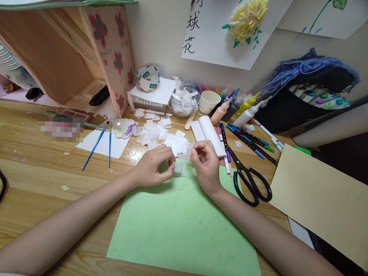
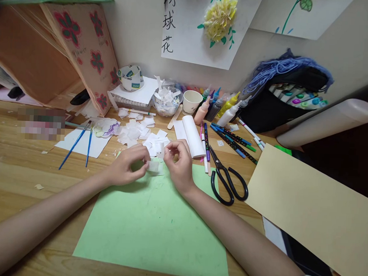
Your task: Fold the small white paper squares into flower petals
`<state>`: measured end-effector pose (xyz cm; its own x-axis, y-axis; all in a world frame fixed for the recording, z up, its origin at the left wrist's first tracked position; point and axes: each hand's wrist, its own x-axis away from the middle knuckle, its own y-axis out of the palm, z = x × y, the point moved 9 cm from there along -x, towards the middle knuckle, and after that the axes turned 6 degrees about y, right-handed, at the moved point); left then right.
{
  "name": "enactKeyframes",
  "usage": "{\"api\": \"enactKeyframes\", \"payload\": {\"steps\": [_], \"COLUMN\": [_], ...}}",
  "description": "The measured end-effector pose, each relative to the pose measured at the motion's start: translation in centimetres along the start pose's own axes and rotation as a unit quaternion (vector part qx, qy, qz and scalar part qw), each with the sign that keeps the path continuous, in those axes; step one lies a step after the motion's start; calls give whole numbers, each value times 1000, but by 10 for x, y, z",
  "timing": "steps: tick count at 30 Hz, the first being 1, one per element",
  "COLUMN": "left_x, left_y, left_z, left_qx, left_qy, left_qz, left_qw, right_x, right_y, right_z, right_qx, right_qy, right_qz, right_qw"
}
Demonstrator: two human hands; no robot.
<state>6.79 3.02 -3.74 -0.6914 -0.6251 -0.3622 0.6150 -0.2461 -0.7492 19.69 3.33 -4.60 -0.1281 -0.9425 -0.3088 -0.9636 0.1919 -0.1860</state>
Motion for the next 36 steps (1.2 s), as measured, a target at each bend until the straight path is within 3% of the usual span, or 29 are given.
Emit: {"api": "enactKeyframes", "payload": {"steps": [4,9,16,23,27,30,33,36], "left_x": [0,2,2,4,5,7,16,31], "left_y": [18,20,18,-13,-12,-15,-32,-58], "left_z": [3,-1,-2,-1,0,-4,-18,-35], "left_qx": [-78,-152,-121,5,72,73,35,-36], "left_qy": [9,-16,-6,-16,6,-2,-55,-129], "left_qz": [-85,-74,-64,87,94,133,228,346], "left_qw": [993,985,991,996,993,988,971,929], "right_x": [2,5,8,8,9,7,3,1], "right_y": [6,9,14,17,24,22,12,11], "right_z": [-9,-19,-25,-22,-23,-16,-3,6], "right_qx": [35,59,95,101,87,79,86,122], "right_qy": [-28,-57,-84,-69,-76,-50,5,39], "right_qz": [-27,-43,-55,-69,-113,-104,-54,-42], "right_qw": [999,996,990,990,987,990,995,991]}}
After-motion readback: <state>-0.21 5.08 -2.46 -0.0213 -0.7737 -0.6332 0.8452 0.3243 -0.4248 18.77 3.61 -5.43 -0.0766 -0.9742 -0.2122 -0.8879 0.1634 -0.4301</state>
